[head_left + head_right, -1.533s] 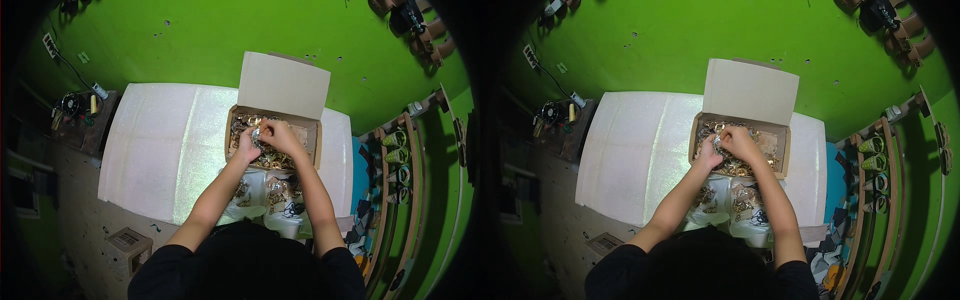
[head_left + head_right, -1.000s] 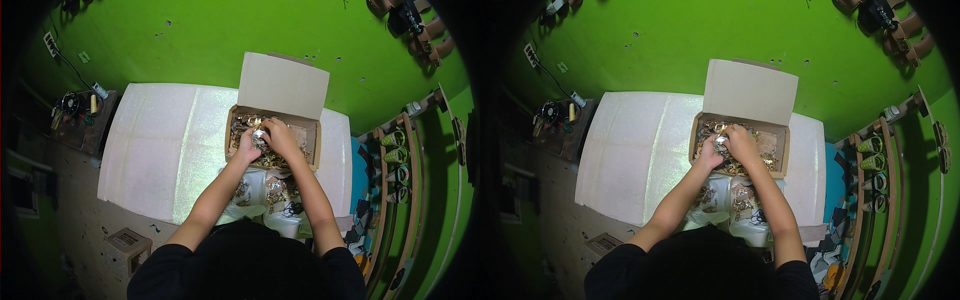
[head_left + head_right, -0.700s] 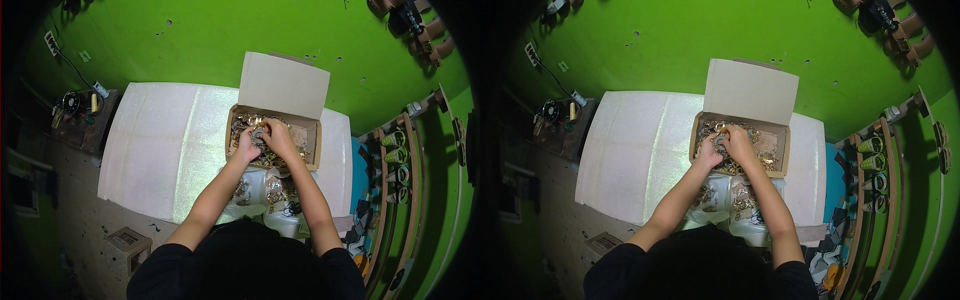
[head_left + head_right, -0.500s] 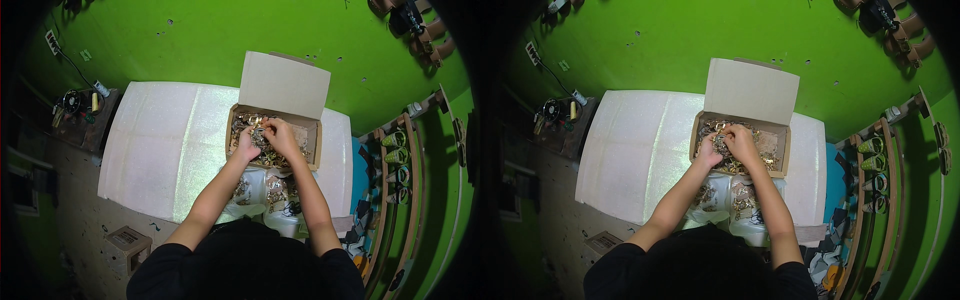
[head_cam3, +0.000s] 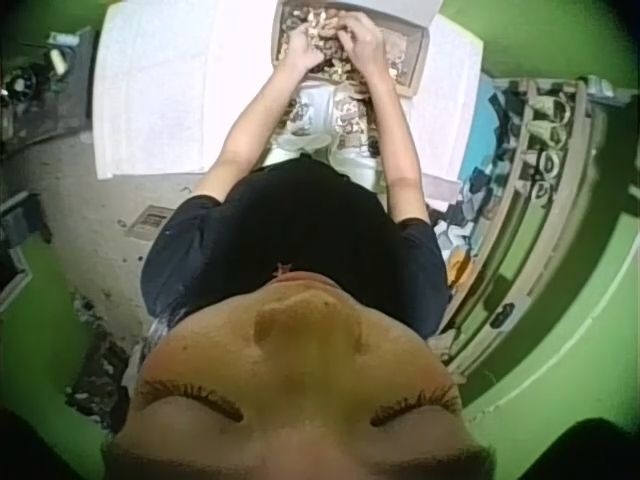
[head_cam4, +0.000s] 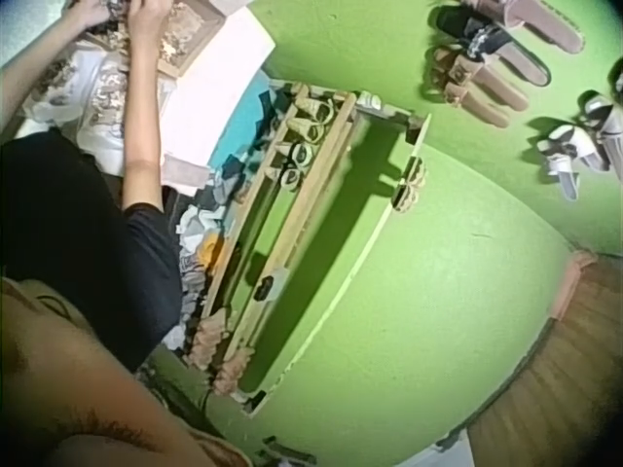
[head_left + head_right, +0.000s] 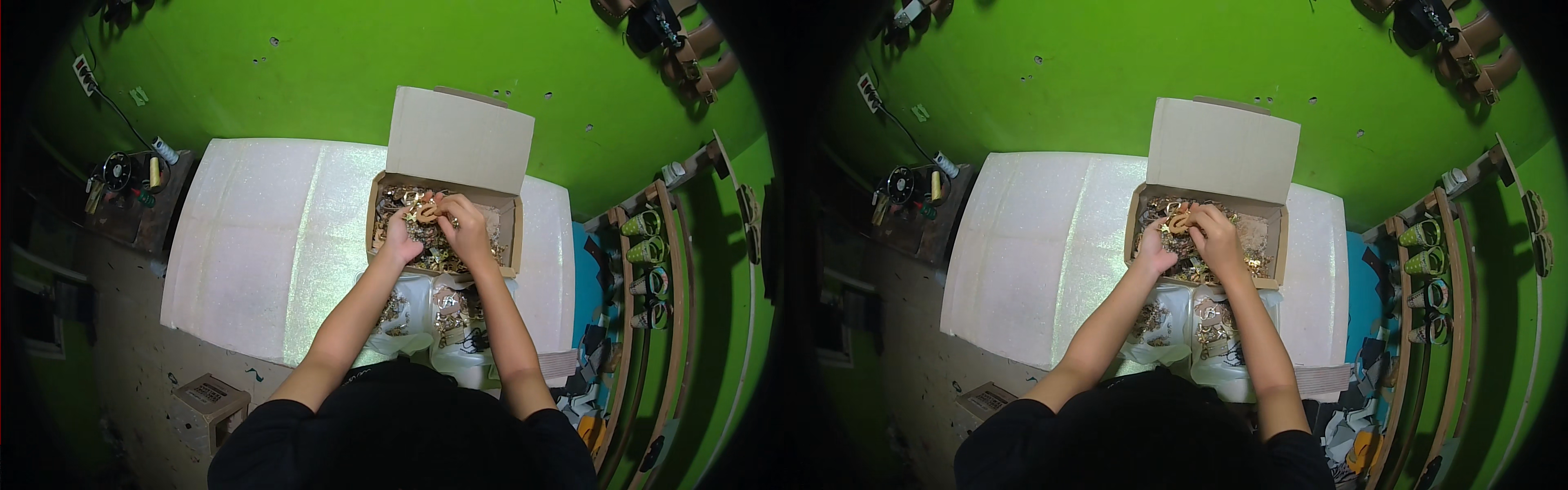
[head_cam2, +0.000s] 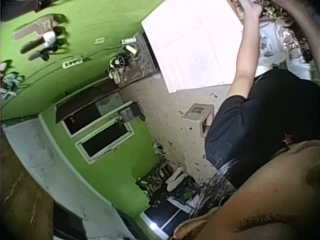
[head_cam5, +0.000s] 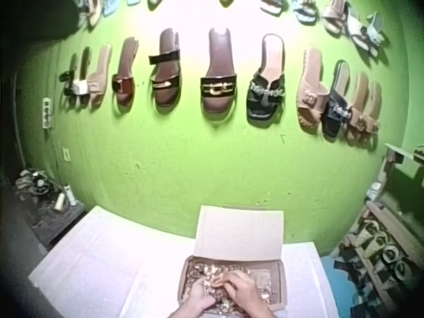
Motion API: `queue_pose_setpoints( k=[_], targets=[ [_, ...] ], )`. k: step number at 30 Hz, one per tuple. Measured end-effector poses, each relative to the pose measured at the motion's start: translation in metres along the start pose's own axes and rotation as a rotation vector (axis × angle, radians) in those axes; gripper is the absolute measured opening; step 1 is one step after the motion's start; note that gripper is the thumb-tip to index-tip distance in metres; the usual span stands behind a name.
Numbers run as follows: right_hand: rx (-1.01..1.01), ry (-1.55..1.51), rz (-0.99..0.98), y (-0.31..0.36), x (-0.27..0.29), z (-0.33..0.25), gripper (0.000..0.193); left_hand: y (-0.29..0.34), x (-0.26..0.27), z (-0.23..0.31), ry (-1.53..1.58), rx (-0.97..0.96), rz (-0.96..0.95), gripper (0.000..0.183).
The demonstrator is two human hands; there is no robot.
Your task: Sorting and inspecting decorative metal ornaments for shoes from a large box into smaller containers.
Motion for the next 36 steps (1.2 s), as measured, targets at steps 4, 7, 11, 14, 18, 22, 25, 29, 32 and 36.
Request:
queue_pose_setpoints(
  k=[4, 7, 11, 14, 18, 22, 25, 29, 32, 36],
  targets=[
    [0.056, 0.016, 0.039, 0.005, 0.002, -0.003, 0.014, 0.000, -0.001, -0.001, 0.017, 0.014, 0.002, 0.038],
    [0.133, 0.093, 0.160, 0.009, 0.012, -0.014, 0.014, 0.002, -0.007, 0.000, 0.018, 0.013, -0.042, 0.038],
    [0.121, 0.112, 0.169, 0.008, 0.009, -0.006, 0.010, 0.000, -0.002, 0.003, 0.043, 0.000, -0.021, 0.038],
    [-0.445, -0.297, 0.110, 0.009, 0.000, 0.058, 0.012, 0.001, -0.004, 0.001, 0.085, 0.009, -0.024, 0.039],
    [-0.819, -1.083, 0.033, 0.018, -0.029, 0.092, 0.031, 0.001, -0.001, 0.004, 0.066, 0.019, -0.098, 0.038],
    [-0.888, -1.355, -0.119, 0.026, -0.047, 0.091, 0.030, 0.005, 0.000, 0.006, 0.093, 0.015, -0.095, 0.037],
    [-0.920, -1.601, -0.173, 0.030, -0.055, 0.093, 0.027, 0.006, 0.005, 0.005, 0.142, 0.018, -0.016, 0.036],
    [-0.867, -1.666, -0.305, 0.029, -0.062, 0.087, 0.028, 0.005, 0.006, 0.006, 0.172, 0.026, -0.018, 0.036],
    [-0.864, -1.552, -0.334, 0.027, -0.060, 0.076, 0.030, 0.004, 0.010, 0.009, 0.190, 0.023, -0.009, 0.036],
    [-0.799, -1.446, -0.274, 0.030, -0.053, 0.082, 0.037, 0.003, 0.010, 0.013, 0.181, 0.007, -0.001, 0.036]
  ],
)
Point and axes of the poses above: each hand's wrist, its own y-axis away from the middle knuckle, its own x-axis out of the back of the hand, z = x × y, the point moved 10 cm from there along -y, towards the middle knuckle, and after that the axes turned 11 degrees about -x, right-handed, at the moved point
